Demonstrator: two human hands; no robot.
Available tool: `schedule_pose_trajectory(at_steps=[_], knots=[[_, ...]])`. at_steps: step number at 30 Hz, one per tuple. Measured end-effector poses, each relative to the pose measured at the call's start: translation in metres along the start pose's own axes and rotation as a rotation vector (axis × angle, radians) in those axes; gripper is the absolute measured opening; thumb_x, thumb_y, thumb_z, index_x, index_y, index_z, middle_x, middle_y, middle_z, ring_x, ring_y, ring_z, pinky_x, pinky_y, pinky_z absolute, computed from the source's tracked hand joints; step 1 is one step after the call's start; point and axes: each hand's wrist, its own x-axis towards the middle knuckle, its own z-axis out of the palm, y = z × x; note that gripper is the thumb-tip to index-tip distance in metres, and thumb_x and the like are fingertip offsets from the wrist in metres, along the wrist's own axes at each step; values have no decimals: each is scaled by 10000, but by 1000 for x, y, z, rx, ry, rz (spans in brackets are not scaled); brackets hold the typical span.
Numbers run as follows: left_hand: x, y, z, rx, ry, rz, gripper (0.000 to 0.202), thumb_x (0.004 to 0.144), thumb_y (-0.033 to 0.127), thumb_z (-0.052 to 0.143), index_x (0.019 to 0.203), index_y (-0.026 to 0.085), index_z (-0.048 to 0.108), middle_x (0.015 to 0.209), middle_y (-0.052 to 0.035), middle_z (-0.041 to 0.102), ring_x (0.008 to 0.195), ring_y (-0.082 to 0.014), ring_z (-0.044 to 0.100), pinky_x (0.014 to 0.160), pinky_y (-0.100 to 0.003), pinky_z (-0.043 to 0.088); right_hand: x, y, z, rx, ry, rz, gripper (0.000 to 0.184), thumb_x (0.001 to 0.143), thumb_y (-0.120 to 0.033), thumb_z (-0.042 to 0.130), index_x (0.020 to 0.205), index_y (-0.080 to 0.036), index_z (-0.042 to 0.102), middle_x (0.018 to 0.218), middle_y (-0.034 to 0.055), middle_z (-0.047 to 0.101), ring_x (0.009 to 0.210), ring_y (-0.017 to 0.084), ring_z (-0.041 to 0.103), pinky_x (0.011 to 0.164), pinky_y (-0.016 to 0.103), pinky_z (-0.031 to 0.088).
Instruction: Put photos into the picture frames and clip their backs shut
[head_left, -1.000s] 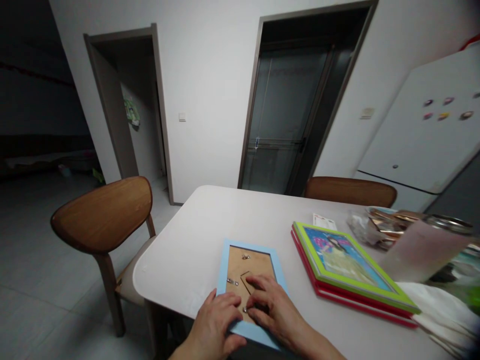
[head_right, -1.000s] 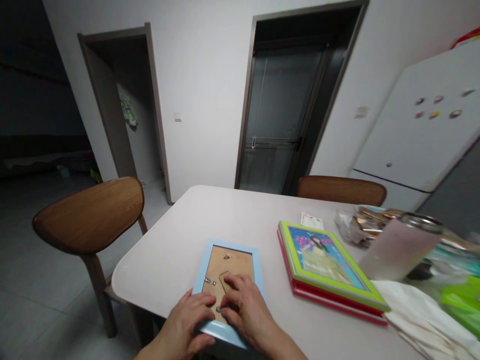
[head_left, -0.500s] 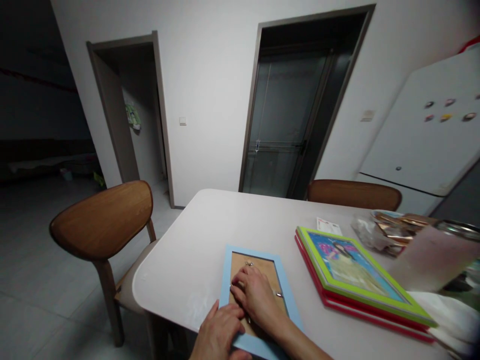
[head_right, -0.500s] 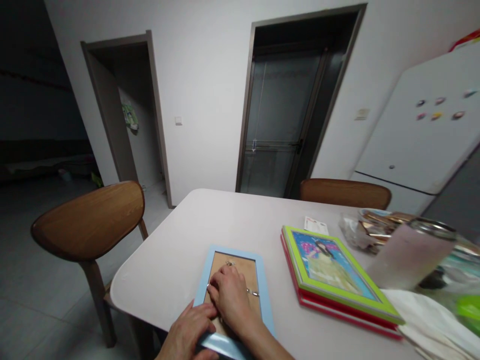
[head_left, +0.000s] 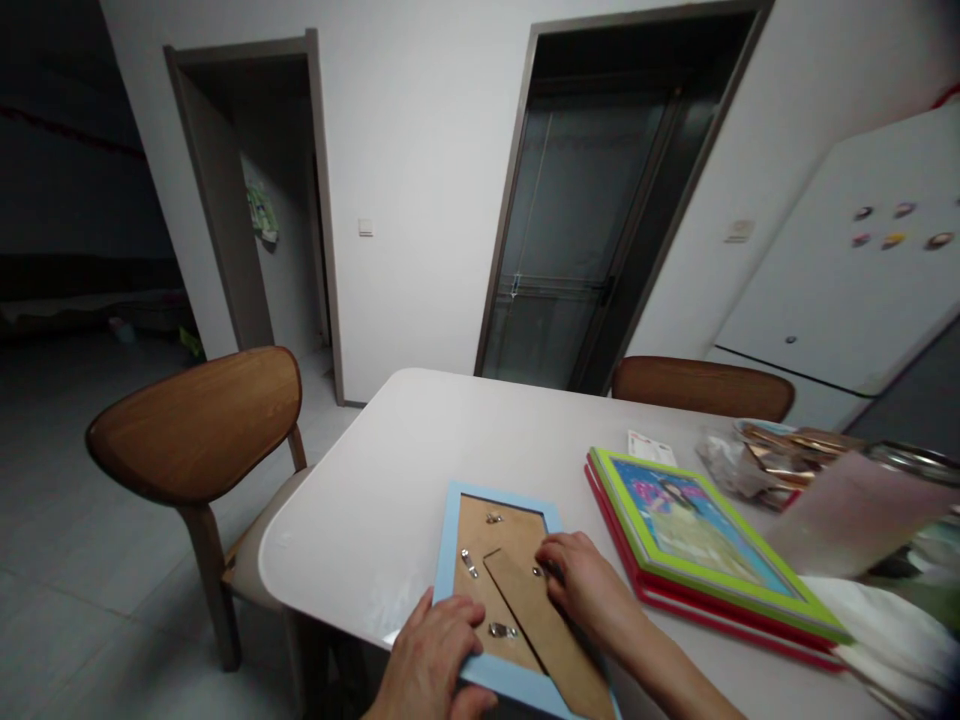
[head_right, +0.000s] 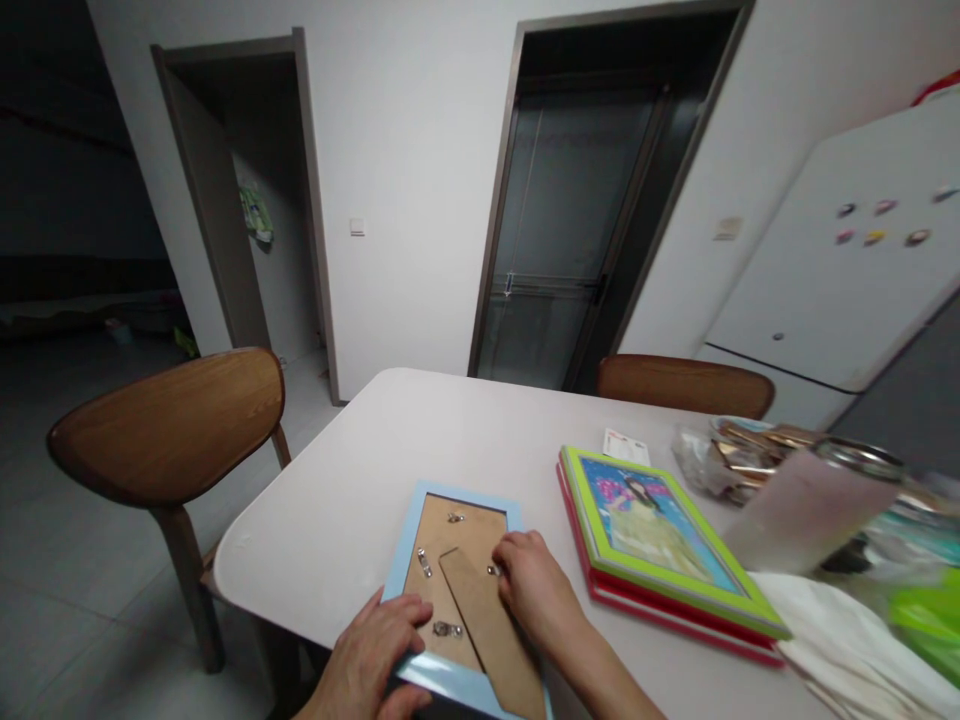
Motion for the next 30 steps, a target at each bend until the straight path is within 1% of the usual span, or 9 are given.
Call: schedule_pose_trajectory(at_steps=[2, 5, 9, 11, 12, 15, 18, 24, 30], knots=[[-1, -1, 1, 9, 26, 5, 252, 686, 309, 579, 899, 185, 530, 1140, -105, 538, 1079, -253, 460, 943, -469, 295, -1, 3, 2, -14, 11, -8, 283, 609, -66, 399, 742, -165, 628, 818, 63, 610, 822, 191, 482, 736, 267, 347], [-2, -3, 5, 38, 60, 41, 255, 702, 313, 568, 919, 187, 524, 1136, -101, 541, 1070, -250, 471, 928, -479, 317, -1, -1, 6, -10, 14, 8, 270, 646, -67, 392, 748, -158, 624, 810, 60, 605, 820, 179, 470, 729, 245, 337], [-2, -5, 10, 70, 107, 45, 412, 682, 267, 597, 1062, 177, 465, 1116, -109, 550, 1063, -250, 477, 915, -503, 324, -1, -7, 7, -88, 2, 56, 263, 711, -70, 353, 719, -151, 603, 791, 70, 597, 808, 170, 467, 720, 228, 328], [-2, -4, 9, 75, 100, 24, 487, 674, 254, 607, 1116, 161, 425, 1093, -118, 562, 1063, -251, 475, 916, -508, 321, -1, -8, 4, -113, -8, 63, 270, 729, -76, 340, 712, -153, 598, 792, 73, 596, 811, 170, 473, 710, 225, 331], [-2, -3, 8, 74, 88, 15, 487, 671, 254, 611, 1112, 158, 428, 1082, -118, 568, 1064, -251, 474, 917, -509, 319, -1, -8, 3, -118, -14, 64, 266, 726, -74, 345, 705, -154, 598, 794, 74, 594, 814, 170, 479, 704, 221, 333], [-2, 3, 3, 62, 42, 3, 383, 668, 281, 617, 1010, 165, 492, 1091, -110, 562, 1064, -251, 472, 923, -501, 317, 1, -7, 0, -133, -34, 86, 224, 677, -57, 396, 686, -145, 602, 809, 85, 582, 796, 168, 507, 688, 215, 342], [-3, 7, -1, 58, 24, -7, 302, 685, 316, 602, 933, 165, 517, 1125, -113, 539, 1070, -250, 467, 935, -486, 310, 2, -6, 2, -156, -42, 137, 223, 645, -43, 412, 723, -122, 606, 827, 112, 567, 707, 162, 536, 652, 229, 355], [-2, 3, 2, 60, 26, -2, 480, 677, 299, 611, 1102, 162, 435, 1068, -117, 572, 1062, -246, 473, 935, -483, 311, 0, -8, 9, -175, -29, 164, 243, 680, -56, 371, 725, -129, 598, 817, 111, 559, 691, 163, 550, 633, 239, 358], [-2, 2, 7, 83, 50, -39, 518, 668, 235, 617, 1136, 139, 416, 1108, -133, 546, 1078, -257, 459, 942, -501, 295, -5, -10, 7, -173, 17, 198, 232, 695, -87, 374, 760, -137, 592, 833, 93, 554, 704, 156, 556, 611, 228, 356]])
